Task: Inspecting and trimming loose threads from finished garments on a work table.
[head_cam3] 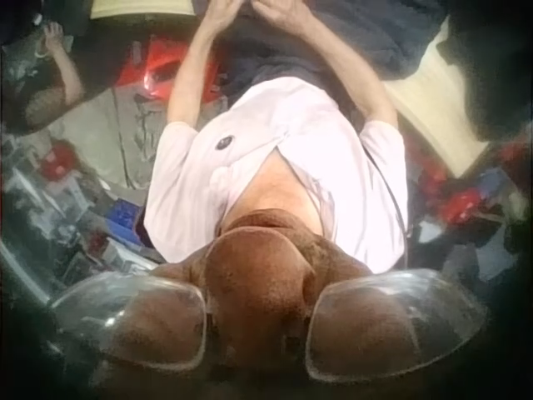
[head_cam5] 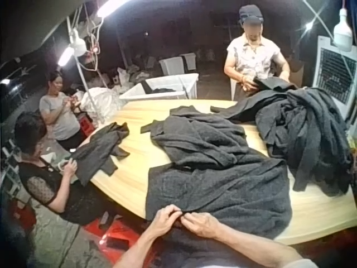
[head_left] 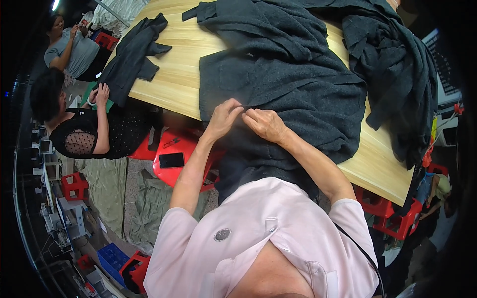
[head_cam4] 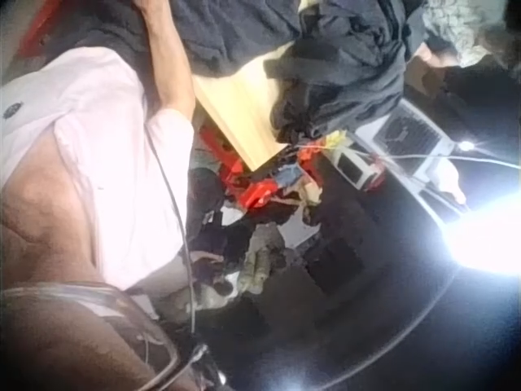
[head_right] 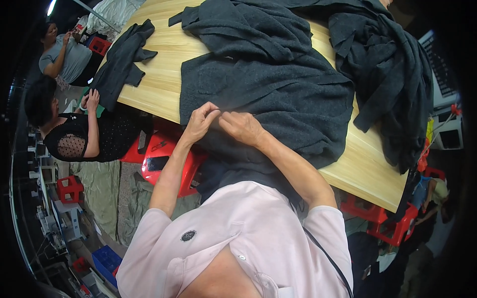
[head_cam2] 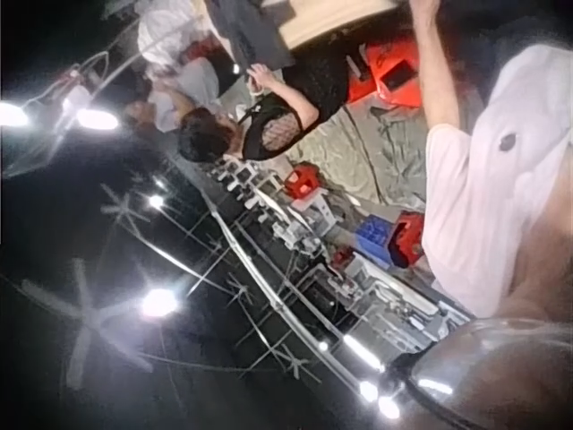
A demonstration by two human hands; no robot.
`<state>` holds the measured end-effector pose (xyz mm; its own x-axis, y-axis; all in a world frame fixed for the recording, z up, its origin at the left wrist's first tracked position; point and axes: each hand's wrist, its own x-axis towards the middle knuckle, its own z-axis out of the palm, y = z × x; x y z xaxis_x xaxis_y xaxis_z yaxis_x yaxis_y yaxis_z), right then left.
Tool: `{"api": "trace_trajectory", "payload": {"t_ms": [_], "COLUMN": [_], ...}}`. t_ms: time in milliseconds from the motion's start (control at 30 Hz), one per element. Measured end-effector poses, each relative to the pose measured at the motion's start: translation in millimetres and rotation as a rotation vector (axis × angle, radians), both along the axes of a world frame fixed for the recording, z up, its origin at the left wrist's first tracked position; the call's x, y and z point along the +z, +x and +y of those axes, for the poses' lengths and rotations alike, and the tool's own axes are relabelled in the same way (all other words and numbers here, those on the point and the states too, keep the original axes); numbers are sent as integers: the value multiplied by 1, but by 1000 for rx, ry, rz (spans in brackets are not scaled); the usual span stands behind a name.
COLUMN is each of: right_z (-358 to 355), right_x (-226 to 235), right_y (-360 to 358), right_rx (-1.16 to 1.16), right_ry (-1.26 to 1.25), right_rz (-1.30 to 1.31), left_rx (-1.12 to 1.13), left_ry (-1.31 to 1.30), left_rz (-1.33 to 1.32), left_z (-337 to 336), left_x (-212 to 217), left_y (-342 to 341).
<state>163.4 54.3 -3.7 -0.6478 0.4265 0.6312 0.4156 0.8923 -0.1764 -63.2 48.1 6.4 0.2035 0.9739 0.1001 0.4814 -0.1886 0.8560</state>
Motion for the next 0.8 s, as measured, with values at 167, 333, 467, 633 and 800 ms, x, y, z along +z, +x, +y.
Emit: {"api": "trace_trajectory", "payload": {"t_ms": [167,333,467,633,800], "right_z": [4,3,3,2,-5], "right_x": [8,8,3,0,-2], "right_y": [7,7,7,-4,-13], "right_rx": [-32,-19,-39,-104,-195], "right_ry": [16,-39,-218,-229,-279], "right_rz": [20,26,17,154,207], "left_rx": [-165,-198,-214,-103,10], "left_ry": [2,6,30,126,249], "left_rz": [37,56,96,24,-4], "left_z": [5,4,2,-3,-5], "left_x": [5,9,12,2,-17], "left_y": [-6,-10,-7,-3,-1]}}
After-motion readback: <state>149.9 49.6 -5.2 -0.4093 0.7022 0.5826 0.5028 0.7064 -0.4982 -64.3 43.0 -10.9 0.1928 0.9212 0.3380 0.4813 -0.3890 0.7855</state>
